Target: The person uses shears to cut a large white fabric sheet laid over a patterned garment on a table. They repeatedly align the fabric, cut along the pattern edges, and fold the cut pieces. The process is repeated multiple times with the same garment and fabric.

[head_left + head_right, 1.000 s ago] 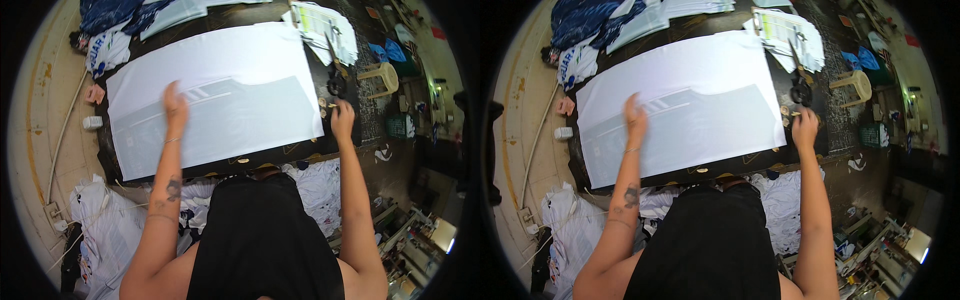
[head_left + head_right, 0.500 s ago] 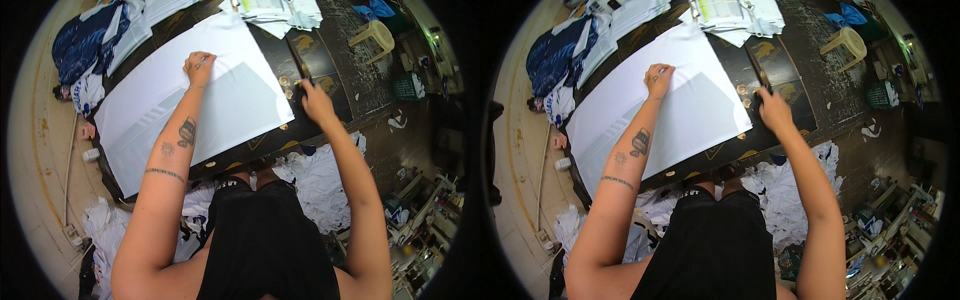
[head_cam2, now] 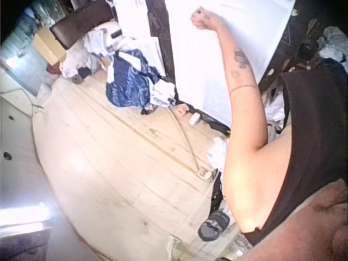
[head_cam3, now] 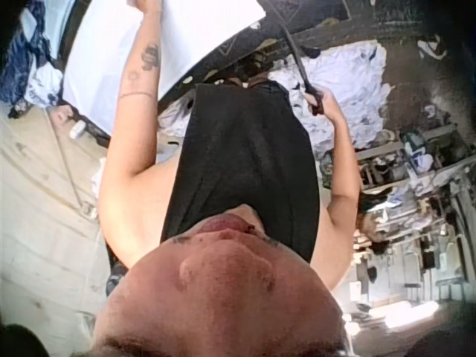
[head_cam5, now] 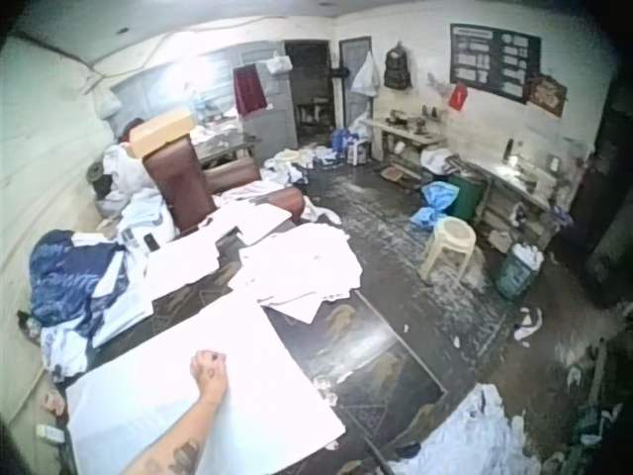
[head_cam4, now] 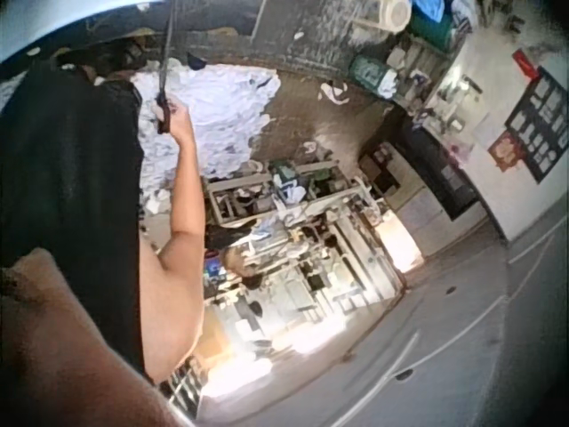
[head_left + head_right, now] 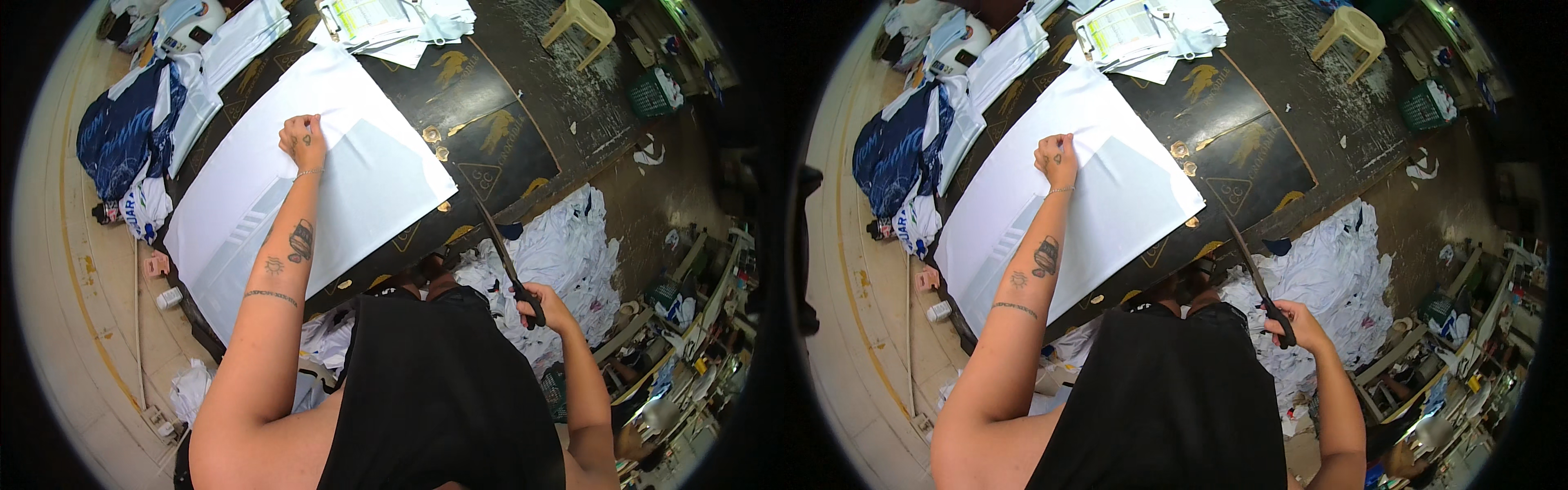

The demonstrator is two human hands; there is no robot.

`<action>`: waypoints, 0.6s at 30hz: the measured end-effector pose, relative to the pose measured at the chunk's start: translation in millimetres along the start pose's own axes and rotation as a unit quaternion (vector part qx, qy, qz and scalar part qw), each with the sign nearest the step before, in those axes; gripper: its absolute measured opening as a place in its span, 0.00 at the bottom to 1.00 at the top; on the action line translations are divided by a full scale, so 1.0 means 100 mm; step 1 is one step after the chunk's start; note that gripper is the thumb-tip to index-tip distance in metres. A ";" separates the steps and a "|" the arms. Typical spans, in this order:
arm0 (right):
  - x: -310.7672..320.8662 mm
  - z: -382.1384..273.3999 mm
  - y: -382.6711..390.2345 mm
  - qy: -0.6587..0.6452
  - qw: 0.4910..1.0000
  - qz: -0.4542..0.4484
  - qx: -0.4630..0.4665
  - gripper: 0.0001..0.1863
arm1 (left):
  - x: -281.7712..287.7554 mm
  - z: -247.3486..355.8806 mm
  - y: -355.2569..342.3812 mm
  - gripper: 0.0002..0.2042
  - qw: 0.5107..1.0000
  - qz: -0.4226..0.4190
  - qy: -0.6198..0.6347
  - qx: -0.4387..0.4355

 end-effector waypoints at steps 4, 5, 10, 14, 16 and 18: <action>-0.11 0.05 0.00 0.037 0.998 -0.050 0.018 0.33 | 0.30 0.46 0.18 0.12 0.989 0.090 -0.030 -0.111; -0.13 0.04 -0.05 0.070 0.996 -0.045 0.016 0.34 | 0.29 0.64 0.28 0.11 0.983 0.051 0.027 -0.172; -0.36 -0.40 -0.54 0.135 0.988 -0.004 0.080 0.40 | 0.36 1.23 1.20 0.14 0.908 -0.155 0.098 -0.376; -0.43 -0.74 -0.80 0.153 0.981 0.045 0.112 0.42 | 0.41 1.22 1.46 0.22 0.905 -0.182 0.088 -0.374; -0.44 -0.83 -0.79 0.171 0.975 0.071 0.121 0.43 | 0.41 1.22 1.48 0.25 0.900 -0.174 0.077 -0.392; -0.43 -0.79 -0.74 0.206 0.968 0.119 0.085 0.42 | 0.37 1.20 1.46 0.28 0.899 -0.174 0.071 -0.395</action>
Point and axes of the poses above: each hand's wrist, its own y-axis away from the middle knuckle, its own x-axis out of the back of the hand, z = x × y, the point moved 10 cm from there along -y, towards the middle knuckle, and after that the axes turned 5 degrees about -x, right-handed, at the moved point
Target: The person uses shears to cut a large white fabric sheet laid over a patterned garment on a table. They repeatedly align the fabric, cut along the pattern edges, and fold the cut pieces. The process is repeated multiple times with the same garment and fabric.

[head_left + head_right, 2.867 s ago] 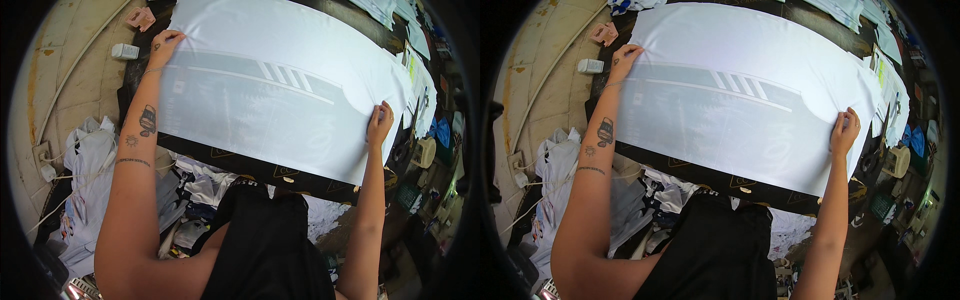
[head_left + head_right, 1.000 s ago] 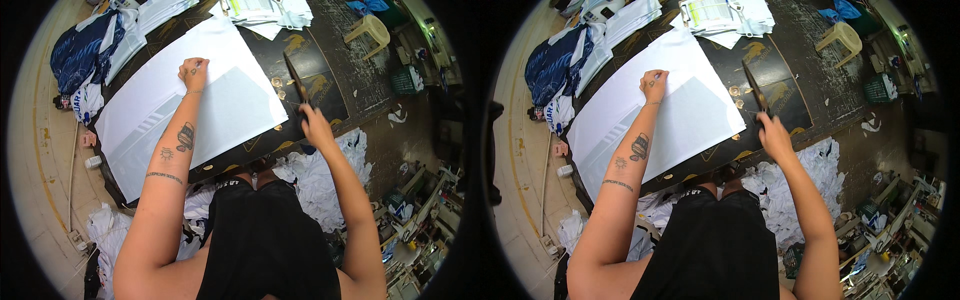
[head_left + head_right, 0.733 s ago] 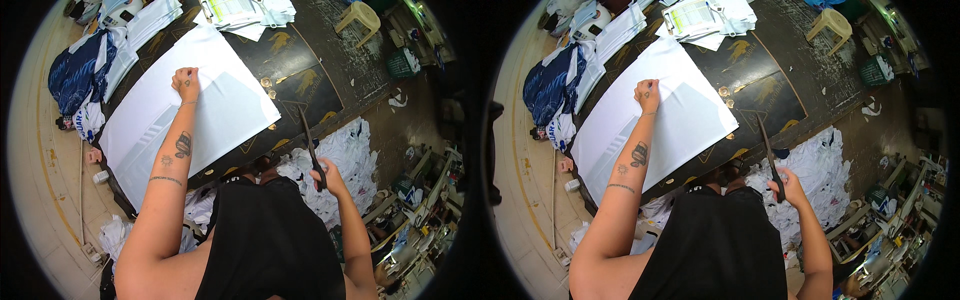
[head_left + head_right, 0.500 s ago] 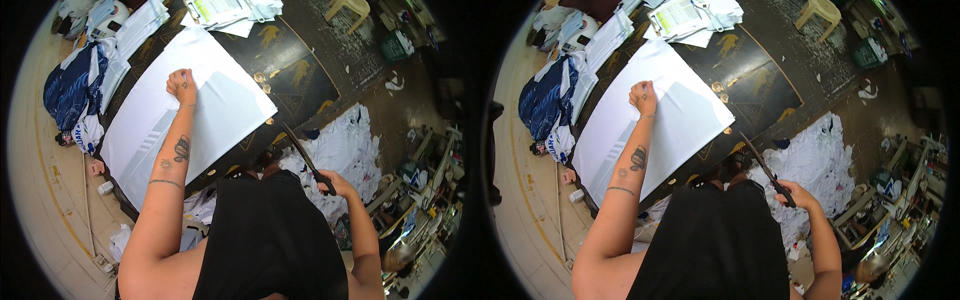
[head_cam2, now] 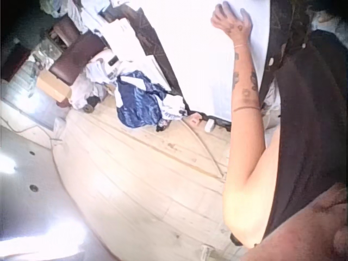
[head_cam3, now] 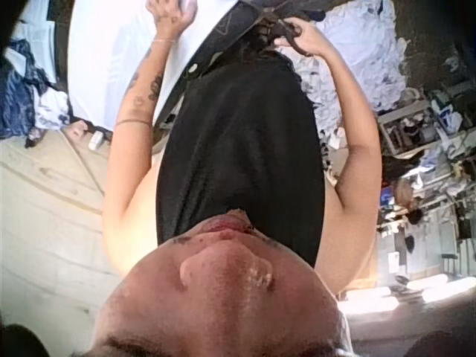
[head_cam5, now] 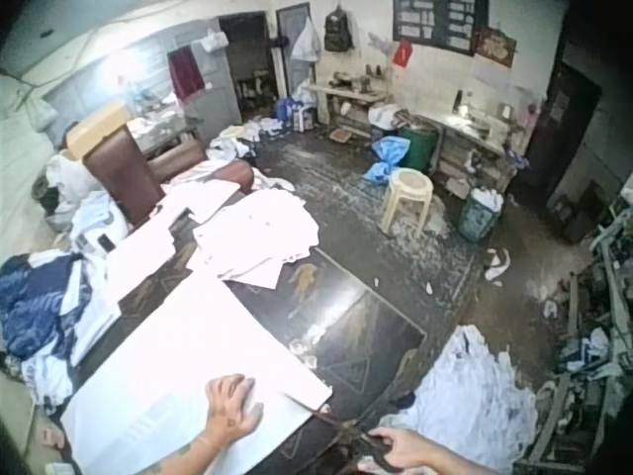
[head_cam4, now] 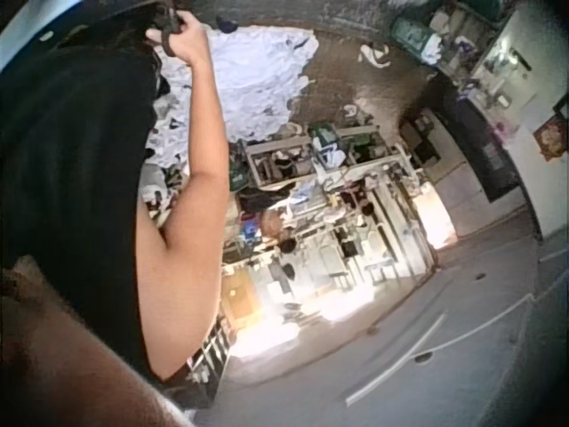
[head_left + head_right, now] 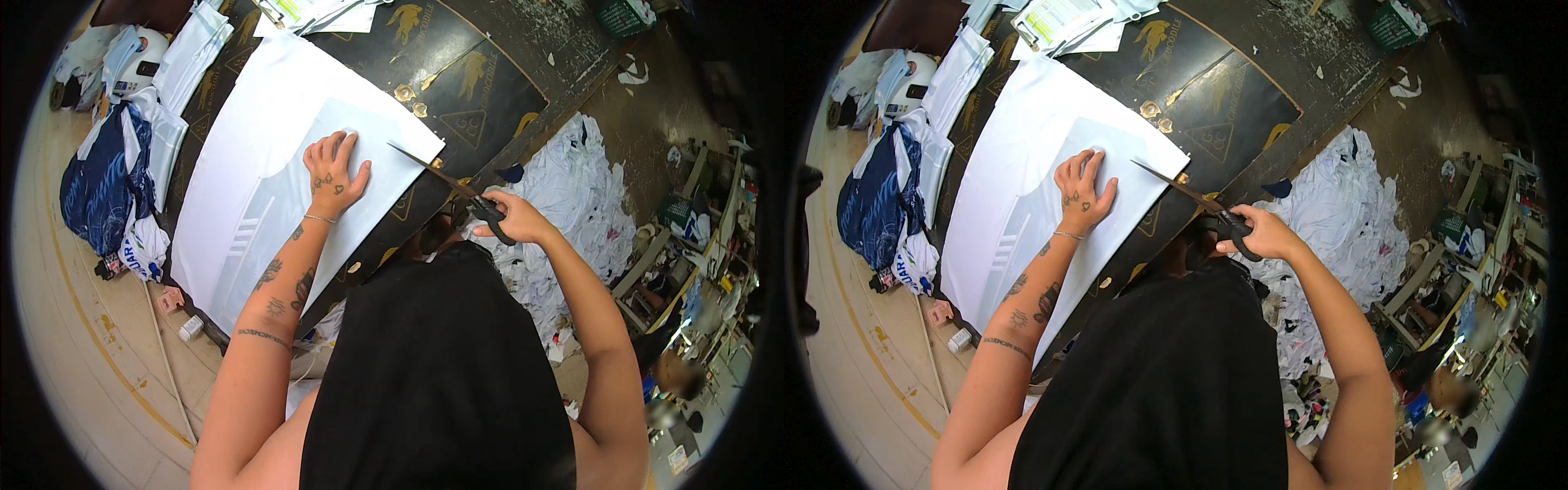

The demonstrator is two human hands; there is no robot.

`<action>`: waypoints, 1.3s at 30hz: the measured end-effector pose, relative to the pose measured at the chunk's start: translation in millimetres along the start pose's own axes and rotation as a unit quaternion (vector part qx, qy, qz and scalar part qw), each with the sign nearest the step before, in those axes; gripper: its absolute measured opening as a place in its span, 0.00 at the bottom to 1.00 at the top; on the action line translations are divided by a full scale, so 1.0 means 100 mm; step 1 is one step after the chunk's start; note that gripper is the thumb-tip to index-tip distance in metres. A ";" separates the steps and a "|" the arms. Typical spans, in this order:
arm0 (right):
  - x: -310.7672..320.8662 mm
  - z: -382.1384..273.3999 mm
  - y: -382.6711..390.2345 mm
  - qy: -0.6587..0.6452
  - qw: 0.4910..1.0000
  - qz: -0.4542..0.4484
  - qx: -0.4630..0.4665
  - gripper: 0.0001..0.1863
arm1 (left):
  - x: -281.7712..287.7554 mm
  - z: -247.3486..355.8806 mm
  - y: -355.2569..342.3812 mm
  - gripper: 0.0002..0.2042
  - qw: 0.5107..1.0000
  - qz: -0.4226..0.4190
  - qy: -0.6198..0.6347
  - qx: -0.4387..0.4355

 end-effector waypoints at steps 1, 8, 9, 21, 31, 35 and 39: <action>0.01 0.00 0.04 0.019 0.999 0.024 -0.010 0.42 | -0.01 -0.02 0.00 0.29 1.000 0.000 -0.001 0.002; -0.59 -0.02 0.30 -0.098 0.985 0.092 -0.109 0.42 | -0.09 -0.10 0.02 0.30 1.000 -0.009 -0.007 0.009; -0.69 -0.04 0.31 -0.128 0.981 0.085 -0.119 0.40 | -0.09 -0.10 0.02 0.30 1.000 -0.010 -0.004 0.008; -1.06 -0.33 0.31 -0.153 0.956 0.167 -0.187 0.34 | -0.14 -0.16 0.02 0.29 0.999 -0.027 0.024 0.016; -0.99 -0.47 0.20 -0.120 0.953 0.213 -0.179 0.36 | -0.10 -0.16 0.05 0.29 0.999 -0.017 0.028 0.014; -0.44 -0.51 0.40 -0.115 0.972 0.131 -0.159 0.37 | -0.04 -0.18 0.04 0.29 0.999 -0.012 0.035 0.018; 0.37 -0.68 0.25 0.127 0.982 0.034 -0.139 0.40 | 0.00 -0.15 0.08 0.31 0.998 -0.024 0.054 0.029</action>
Point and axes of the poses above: each hand's wrist, its own y-axis away from the middle knuckle, its own x-axis out of the back of the hand, z = x × y, the point moved 10 cm from there along -y, towards the middle knuckle, and after that the axes turned 5 degrees about -x, right-handed, at the moved point
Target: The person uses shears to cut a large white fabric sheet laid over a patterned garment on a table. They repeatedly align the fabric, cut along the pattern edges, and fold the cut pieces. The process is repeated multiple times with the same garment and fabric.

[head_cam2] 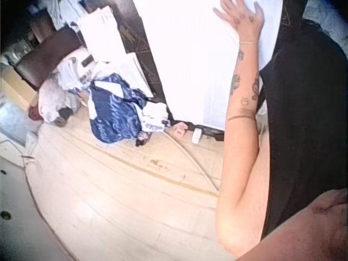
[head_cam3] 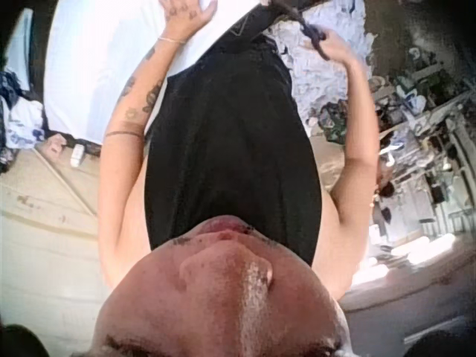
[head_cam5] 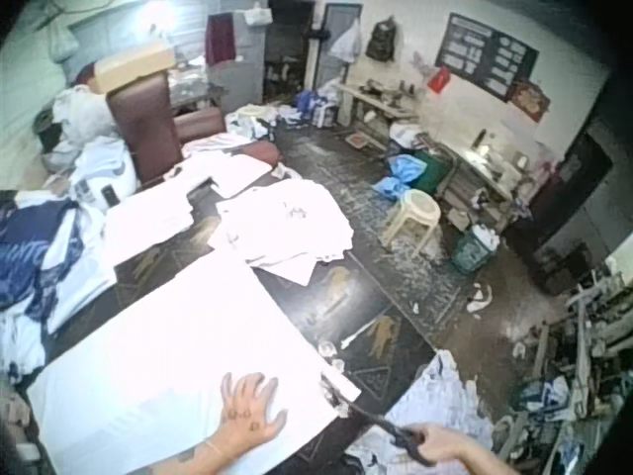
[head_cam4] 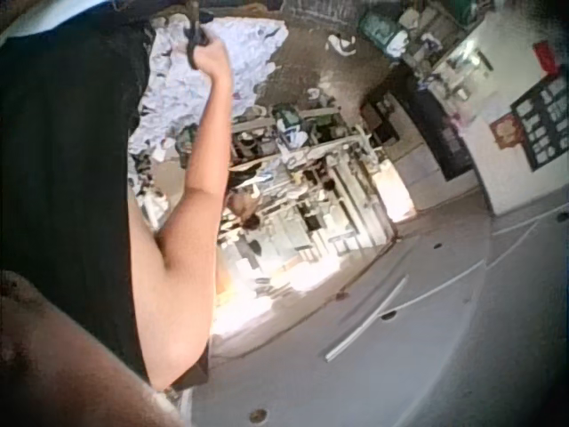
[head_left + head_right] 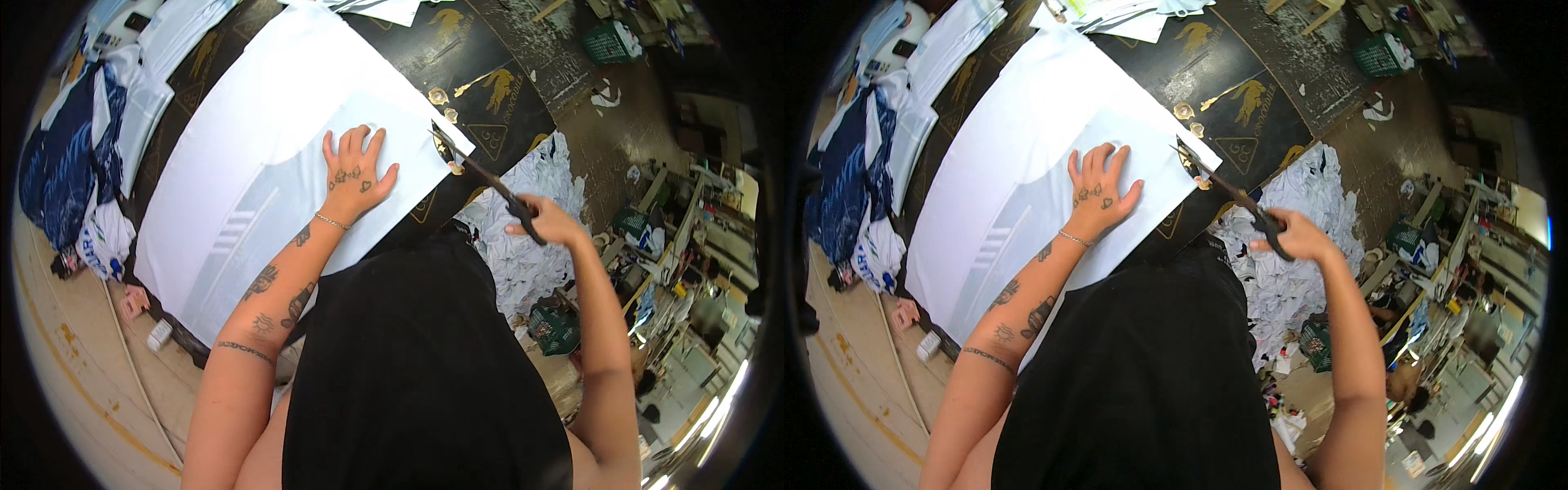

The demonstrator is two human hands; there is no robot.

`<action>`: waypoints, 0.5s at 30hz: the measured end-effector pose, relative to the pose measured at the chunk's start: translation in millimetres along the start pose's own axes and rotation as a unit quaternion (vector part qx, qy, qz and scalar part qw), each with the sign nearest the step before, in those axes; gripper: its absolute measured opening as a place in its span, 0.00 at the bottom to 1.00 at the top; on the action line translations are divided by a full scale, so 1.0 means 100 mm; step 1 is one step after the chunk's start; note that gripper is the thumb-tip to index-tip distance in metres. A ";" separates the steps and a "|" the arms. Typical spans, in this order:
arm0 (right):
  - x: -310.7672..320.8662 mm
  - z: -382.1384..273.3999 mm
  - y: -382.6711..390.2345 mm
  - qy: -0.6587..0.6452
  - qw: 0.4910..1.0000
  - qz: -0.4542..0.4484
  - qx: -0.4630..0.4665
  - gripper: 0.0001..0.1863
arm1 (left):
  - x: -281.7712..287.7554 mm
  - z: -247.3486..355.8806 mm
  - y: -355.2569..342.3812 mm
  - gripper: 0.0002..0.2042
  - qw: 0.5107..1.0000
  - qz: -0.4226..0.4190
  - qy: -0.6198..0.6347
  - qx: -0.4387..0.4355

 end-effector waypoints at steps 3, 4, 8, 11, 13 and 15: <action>0.23 -0.43 -0.45 0.016 0.995 0.001 0.102 0.46 | 0.01 0.03 0.08 0.32 0.999 0.008 -0.023 0.029; 0.26 -0.56 -0.57 0.024 0.992 0.005 0.127 0.48 | 0.00 0.03 0.12 0.32 0.999 0.009 -0.021 0.044; 0.27 -0.73 -0.79 0.075 0.990 -0.007 0.117 0.47 | -0.04 0.06 0.21 0.34 0.997 0.021 -0.048 0.062; 0.34 -0.66 -0.83 0.060 0.994 -0.031 0.082 0.36 | -0.10 0.01 0.24 0.36 0.995 0.012 -0.052 0.083; 0.41 -0.65 -0.87 0.080 0.994 -0.004 0.068 0.35 | -0.12 -0.01 0.24 0.35 0.995 0.007 -0.058 0.085; 0.40 -0.80 -0.91 0.084 0.990 0.003 0.115 0.38 | -0.11 -0.02 0.25 0.35 0.994 0.013 -0.058 0.090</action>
Point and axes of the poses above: each hand's wrist, its own y-axis away from the middle knuckle, its own x-axis out of the back of the hand, z = x × y, the point moved 10 cm from there along -y, towards the middle knuckle, and after that the axes turned 5 degrees about -x, right-handed, at the moved point
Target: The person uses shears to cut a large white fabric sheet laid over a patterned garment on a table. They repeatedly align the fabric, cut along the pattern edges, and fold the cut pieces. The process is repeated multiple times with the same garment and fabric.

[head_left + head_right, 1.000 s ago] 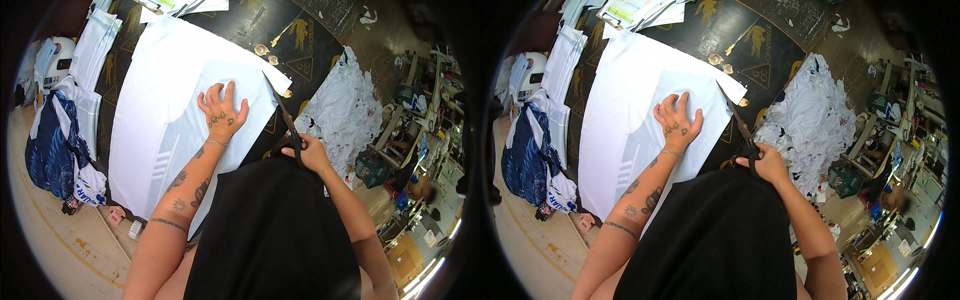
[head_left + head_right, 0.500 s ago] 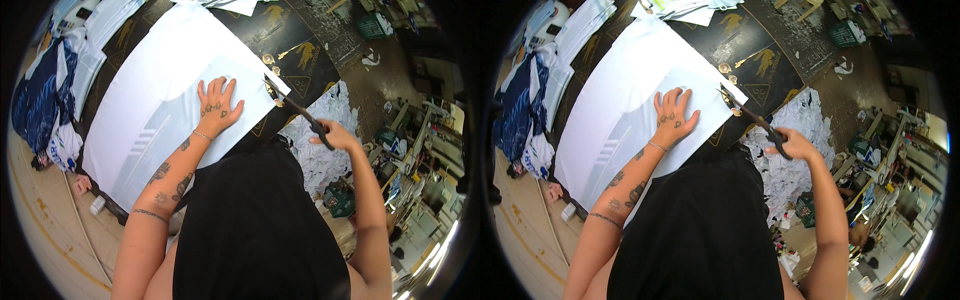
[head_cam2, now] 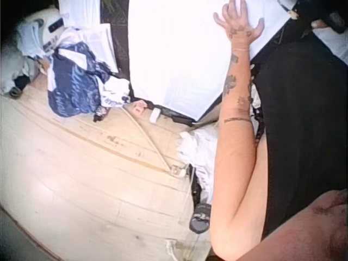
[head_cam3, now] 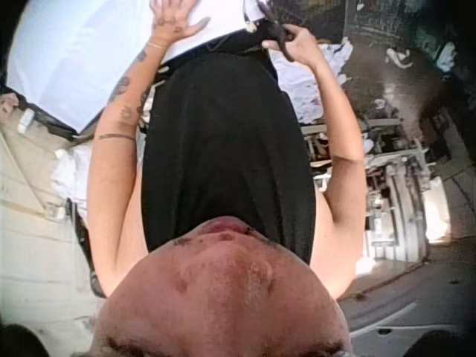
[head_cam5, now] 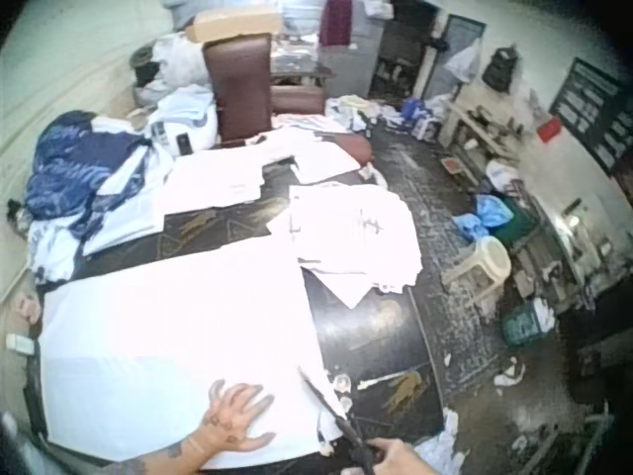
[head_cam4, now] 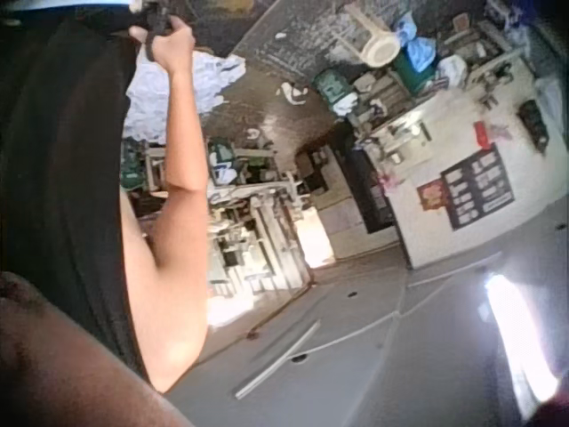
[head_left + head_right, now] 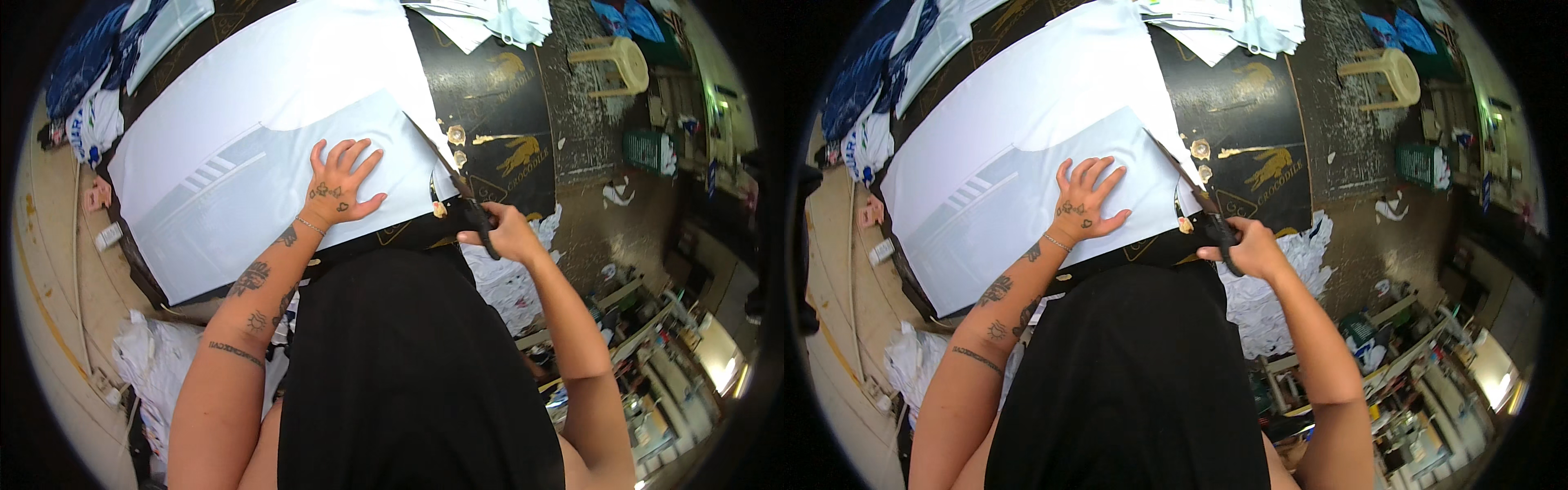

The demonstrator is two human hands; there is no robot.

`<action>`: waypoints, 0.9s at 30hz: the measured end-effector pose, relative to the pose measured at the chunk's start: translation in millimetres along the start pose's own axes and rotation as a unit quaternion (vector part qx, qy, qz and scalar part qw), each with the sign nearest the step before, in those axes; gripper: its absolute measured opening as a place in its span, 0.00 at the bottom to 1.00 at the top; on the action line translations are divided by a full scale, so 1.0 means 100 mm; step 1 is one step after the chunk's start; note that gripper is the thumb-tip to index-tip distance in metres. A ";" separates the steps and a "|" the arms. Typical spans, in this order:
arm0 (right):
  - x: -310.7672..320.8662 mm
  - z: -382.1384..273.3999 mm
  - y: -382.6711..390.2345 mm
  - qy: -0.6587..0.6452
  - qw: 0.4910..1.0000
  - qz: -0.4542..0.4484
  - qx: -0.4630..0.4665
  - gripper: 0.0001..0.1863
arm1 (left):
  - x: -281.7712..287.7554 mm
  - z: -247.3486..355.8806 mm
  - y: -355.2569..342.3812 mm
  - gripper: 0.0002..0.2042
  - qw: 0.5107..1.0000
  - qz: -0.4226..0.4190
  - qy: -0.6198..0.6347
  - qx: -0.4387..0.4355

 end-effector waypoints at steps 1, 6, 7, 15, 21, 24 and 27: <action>-0.01 -0.13 -0.02 -0.017 0.999 0.006 0.042 0.40 | 0.01 0.00 0.00 0.35 1.000 0.004 0.003 0.000; -0.05 -0.24 -0.17 0.009 0.998 -0.038 -0.040 0.38 | -0.02 -0.01 0.01 0.35 1.000 -0.007 0.010 0.008; -0.03 -0.21 -0.19 0.033 0.997 -0.041 -0.059 0.37 | -0.03 -0.02 0.01 0.35 1.000 -0.008 0.009 0.004; 0.23 -0.56 -0.54 0.007 0.997 -0.079 0.001 0.36 | 0.07 -0.01 0.00 0.35 0.999 -0.005 0.045 -0.004; 1.53 -1.73 -1.04 0.416 0.888 -0.180 0.073 0.46 | 0.07 0.21 -0.02 0.32 0.993 0.063 0.034 0.091; 1.45 -2.28 -1.48 0.453 0.844 -0.235 0.166 0.43 | -0.06 0.40 -0.03 0.31 0.993 0.065 0.030 0.093; 1.09 -2.53 -1.67 0.494 0.805 -0.262 0.198 0.45 | -0.17 0.39 0.01 0.31 0.990 0.051 0.027 0.127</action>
Point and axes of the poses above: each hand's wrist, its own y-axis away from the middle knuckle, its own x-axis out of the back of the hand, z = x × y, the point moved 10 cm from there along -y, towards the middle knuckle, and after that the axes turned 5 degrees about -x, right-handed, at the moved point
